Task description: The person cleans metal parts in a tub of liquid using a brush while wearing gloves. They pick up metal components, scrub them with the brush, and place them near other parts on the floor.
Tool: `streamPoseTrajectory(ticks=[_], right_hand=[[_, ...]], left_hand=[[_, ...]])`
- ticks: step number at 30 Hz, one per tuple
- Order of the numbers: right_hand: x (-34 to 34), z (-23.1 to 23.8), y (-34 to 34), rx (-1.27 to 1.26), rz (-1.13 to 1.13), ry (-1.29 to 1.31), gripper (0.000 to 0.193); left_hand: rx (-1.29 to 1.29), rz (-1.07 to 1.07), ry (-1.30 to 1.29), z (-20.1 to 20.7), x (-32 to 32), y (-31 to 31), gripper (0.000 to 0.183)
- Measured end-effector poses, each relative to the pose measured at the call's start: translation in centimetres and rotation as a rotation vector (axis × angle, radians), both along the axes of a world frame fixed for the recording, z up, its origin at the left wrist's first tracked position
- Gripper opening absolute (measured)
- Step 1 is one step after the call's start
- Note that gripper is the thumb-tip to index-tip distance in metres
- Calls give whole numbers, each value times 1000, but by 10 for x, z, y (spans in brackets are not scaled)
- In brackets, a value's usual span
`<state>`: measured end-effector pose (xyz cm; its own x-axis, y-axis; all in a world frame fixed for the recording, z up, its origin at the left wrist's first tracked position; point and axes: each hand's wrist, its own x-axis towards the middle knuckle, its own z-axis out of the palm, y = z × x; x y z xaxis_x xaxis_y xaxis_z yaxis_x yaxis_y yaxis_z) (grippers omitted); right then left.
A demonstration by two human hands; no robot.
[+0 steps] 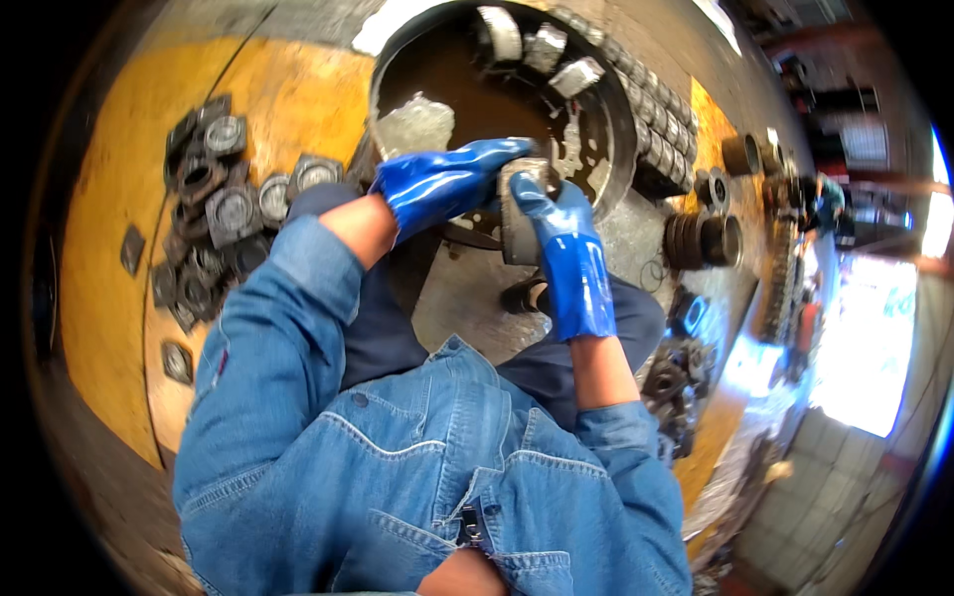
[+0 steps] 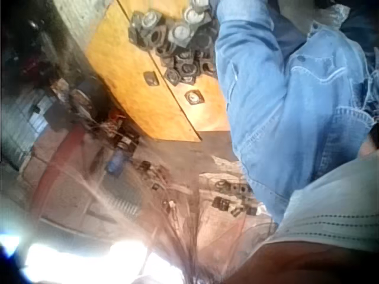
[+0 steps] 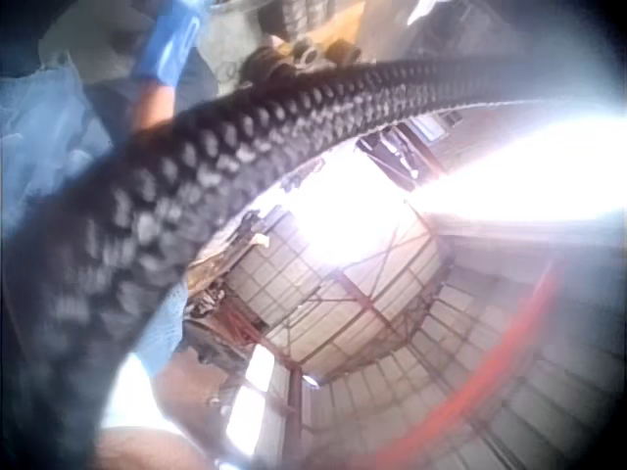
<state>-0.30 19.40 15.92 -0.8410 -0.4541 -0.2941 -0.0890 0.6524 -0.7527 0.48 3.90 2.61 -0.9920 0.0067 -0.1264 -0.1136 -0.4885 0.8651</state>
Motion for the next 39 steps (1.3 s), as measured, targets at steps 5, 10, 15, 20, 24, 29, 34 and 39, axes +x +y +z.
streamPoseTrajectory(ticks=[5,10,15,20,24,29,34,39], right_hand=[[-33,-56,8,-53,78,37,66],[-54,-66,27,-471,19,-50,67],[-51,-43,65,-284,58,57,67],[-63,-63,61,-312,139,14,61],[-79,-54,76,-507,236,-129,43],[-99,-53,108,-707,199,-184,45],[-129,-7,182,-845,96,-41,52],[-154,-4,269,-641,-309,197,58]], left_hand=[[162,24,-158,-23,-20,-2,39],[300,58,-307,21,-21,13,53],[238,158,-468,5,-3,8,65],[-63,374,-586,48,16,49,70],[-408,462,-663,26,5,19,73],[-813,359,-686,49,-39,33,68],[-795,169,-556,98,-117,87,60],[-627,-236,-427,152,-204,216,54]])
